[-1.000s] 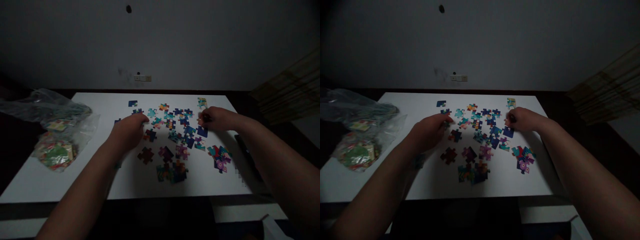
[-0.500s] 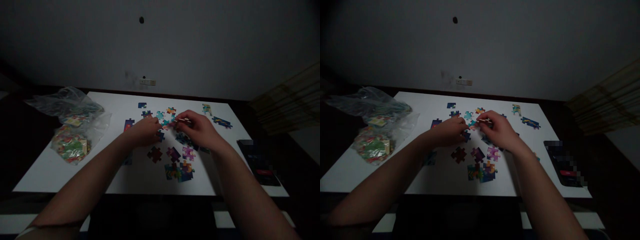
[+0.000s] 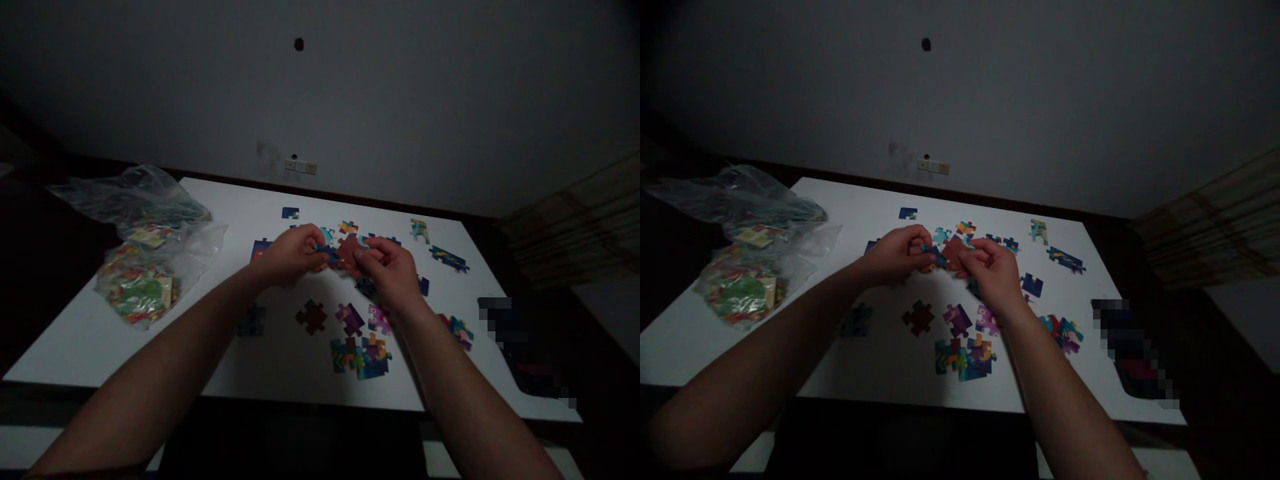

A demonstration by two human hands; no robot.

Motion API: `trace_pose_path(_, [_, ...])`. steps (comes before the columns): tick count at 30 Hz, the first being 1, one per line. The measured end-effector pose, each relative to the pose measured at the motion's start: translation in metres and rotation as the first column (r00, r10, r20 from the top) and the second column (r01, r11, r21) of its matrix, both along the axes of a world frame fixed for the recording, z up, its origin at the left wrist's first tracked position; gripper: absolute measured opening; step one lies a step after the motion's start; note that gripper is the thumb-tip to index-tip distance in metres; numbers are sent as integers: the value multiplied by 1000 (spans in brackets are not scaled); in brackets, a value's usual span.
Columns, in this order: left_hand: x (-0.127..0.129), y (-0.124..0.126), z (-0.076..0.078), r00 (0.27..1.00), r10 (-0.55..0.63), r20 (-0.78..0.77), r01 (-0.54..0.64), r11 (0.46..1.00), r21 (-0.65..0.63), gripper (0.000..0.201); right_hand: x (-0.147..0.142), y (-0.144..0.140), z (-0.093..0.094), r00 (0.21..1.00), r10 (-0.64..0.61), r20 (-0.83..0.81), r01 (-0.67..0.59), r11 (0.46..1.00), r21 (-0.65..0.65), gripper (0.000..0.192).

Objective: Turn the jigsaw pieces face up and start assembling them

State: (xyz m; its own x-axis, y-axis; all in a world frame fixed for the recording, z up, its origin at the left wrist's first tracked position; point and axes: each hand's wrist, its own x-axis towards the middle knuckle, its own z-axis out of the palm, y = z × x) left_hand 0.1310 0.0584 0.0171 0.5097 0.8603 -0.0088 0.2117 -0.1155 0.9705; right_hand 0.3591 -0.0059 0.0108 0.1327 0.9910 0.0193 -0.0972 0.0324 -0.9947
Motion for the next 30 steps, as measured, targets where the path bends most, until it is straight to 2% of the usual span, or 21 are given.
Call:
trace_pose_path(2, [8, 0, -1, 956, 165, 243, -117, 973, -199, 27, -3, -1, 3, 999, -12, -50, 12, 1000, 6, 48])
trace_pose_path(4, [15, -3, 1, 891, 249, 380, -129, 941, -313, 31, -5, -3, 5, 996, -10, -91, 10, 1000, 0, 49])
trace_pose_path(8, [22, -10, 7, 838, 252, 484, -79, 934, -349, 41, -9, -7, 6, 994, 54, -93, -56, 998, -14, 49])
trace_pose_path(12, [20, -12, 11, 834, 250, 492, -97, 944, -316, 44, -10, -11, 4, 996, 74, -59, -75, 997, -15, 46])
trace_pose_path(18, [17, -13, 17, 865, 213, 455, -101, 961, -258, 40, -9, -13, 2, 996, 83, -29, -83, 996, 12, 44])
trace_pose_path(30, [15, -12, 17, 877, 210, 432, -108, 962, -249, 40, -10, -16, 5, 995, 71, 63, -70, 997, -20, 44])
